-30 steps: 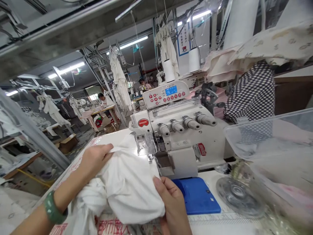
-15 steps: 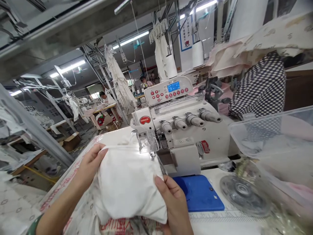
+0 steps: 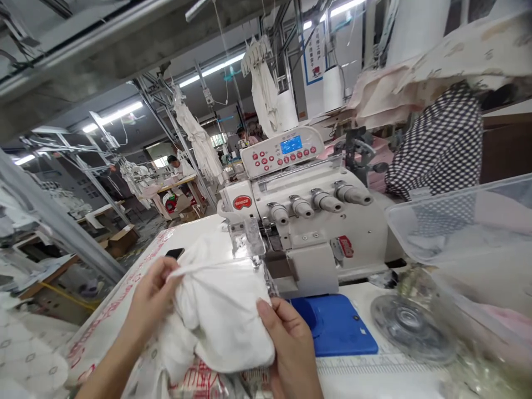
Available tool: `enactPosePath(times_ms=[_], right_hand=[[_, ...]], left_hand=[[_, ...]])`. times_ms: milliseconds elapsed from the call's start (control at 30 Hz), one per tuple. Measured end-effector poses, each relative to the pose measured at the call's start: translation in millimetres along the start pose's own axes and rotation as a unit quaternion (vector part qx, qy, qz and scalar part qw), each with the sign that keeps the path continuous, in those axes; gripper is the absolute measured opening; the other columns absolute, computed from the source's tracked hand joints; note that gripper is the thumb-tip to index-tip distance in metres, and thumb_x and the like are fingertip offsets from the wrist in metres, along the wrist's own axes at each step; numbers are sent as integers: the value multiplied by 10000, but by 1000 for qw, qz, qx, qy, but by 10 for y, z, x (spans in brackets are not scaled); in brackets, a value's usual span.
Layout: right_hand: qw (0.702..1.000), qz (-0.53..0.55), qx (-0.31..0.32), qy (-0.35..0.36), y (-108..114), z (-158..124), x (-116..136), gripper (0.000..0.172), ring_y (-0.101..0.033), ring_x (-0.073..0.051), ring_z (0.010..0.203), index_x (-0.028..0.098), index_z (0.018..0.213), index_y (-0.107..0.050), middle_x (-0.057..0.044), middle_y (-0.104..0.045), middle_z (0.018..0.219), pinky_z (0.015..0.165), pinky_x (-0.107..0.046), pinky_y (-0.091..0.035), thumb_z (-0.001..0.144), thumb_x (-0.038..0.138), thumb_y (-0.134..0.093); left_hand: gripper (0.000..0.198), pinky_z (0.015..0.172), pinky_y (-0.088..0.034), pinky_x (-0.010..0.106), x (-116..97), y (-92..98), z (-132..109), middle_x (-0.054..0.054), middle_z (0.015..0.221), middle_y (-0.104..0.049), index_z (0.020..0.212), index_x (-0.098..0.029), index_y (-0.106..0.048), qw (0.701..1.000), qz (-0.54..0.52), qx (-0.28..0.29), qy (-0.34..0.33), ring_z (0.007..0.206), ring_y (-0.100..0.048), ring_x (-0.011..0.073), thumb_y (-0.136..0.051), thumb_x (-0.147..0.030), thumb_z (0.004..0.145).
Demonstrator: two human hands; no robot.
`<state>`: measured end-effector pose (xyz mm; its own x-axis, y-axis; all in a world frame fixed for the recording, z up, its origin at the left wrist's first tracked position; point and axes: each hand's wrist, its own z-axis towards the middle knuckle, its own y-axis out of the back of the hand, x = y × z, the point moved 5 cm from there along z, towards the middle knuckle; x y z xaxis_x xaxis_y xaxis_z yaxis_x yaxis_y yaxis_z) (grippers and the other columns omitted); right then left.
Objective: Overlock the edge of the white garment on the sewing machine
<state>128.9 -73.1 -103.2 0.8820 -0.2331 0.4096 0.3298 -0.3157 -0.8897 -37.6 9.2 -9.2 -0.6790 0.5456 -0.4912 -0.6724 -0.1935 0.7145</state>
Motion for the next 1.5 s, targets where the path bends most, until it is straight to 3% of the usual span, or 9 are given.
enactPosePath(times_ms=[100,200,400,533,667,733,933,1367,1500], right_hand=[[1000,1,-12,-1,-8,-17,-9,358,-441,-49,440,130,526,-598,21,-572,467,421,-110,-345,460,367,-858],[1000,-4,-10,6,-13,-17,-6,353,-454,-66,460,135,533,-604,15,-568,464,435,-126,-359,480,388,-845],[1000,2,-10,5,4,26,11,347,-437,-71,432,140,528,-605,19,-550,442,412,-146,-352,469,381,-848],[1000,-8,-10,-1,28,18,-6,357,-436,-70,419,136,517,-594,16,-557,447,403,-147,-349,449,370,-855],[1000,-23,-9,-11,44,-17,-30,351,-462,-95,436,142,531,-596,10,-552,445,411,-168,-375,462,377,-847],[1000,-23,-12,-10,44,-22,-18,349,-471,-103,452,146,538,-602,6,-561,461,416,-174,-385,466,386,-844],[1000,-1,-10,6,9,5,36,329,-473,-98,459,155,524,-595,18,-553,459,440,-177,-401,473,363,-845],[1000,-13,-21,9,22,39,13,343,-455,-77,447,137,533,-602,7,-567,460,418,-138,-351,475,370,-847],[999,-13,-25,25,37,71,-2,382,-411,-54,432,125,530,-594,17,-545,451,418,-119,-331,459,399,-850]], left_hand=[[161,496,-335,210,-41,58,407,-41,635,-464,779,-214,-422,999,-20,-38,7,537,-433,120,-451,-371,794],[204,699,-387,279,-237,3,653,21,809,-555,868,-201,-498,987,124,-47,-90,764,-513,179,-418,-383,823],[433,836,-318,426,-299,-142,64,103,1084,-530,1068,-208,-481,959,233,-43,-154,1008,-456,287,-499,-517,765],[169,750,-365,358,-145,-124,-256,39,884,-597,845,-232,-548,976,177,18,-129,868,-527,228,-501,-389,803],[208,444,-316,210,-92,4,17,-40,583,-408,748,-210,-454,1000,2,-13,-18,504,-409,116,-426,-399,831],[205,419,-286,196,-168,12,228,-55,567,-355,744,-210,-422,999,-12,-24,-24,474,-363,103,-419,-397,831],[182,544,-358,226,-339,-60,637,0,686,-553,831,-205,-470,958,229,-37,-171,569,-508,133,-350,-342,851],[307,635,-358,292,-319,-113,982,71,735,-618,815,-187,-571,897,373,-54,-230,694,-566,204,-311,-341,870],[276,747,-351,362,-433,-78,598,95,899,-586,882,-179,-525,929,238,-133,-250,868,-516,246,-381,-410,836]])
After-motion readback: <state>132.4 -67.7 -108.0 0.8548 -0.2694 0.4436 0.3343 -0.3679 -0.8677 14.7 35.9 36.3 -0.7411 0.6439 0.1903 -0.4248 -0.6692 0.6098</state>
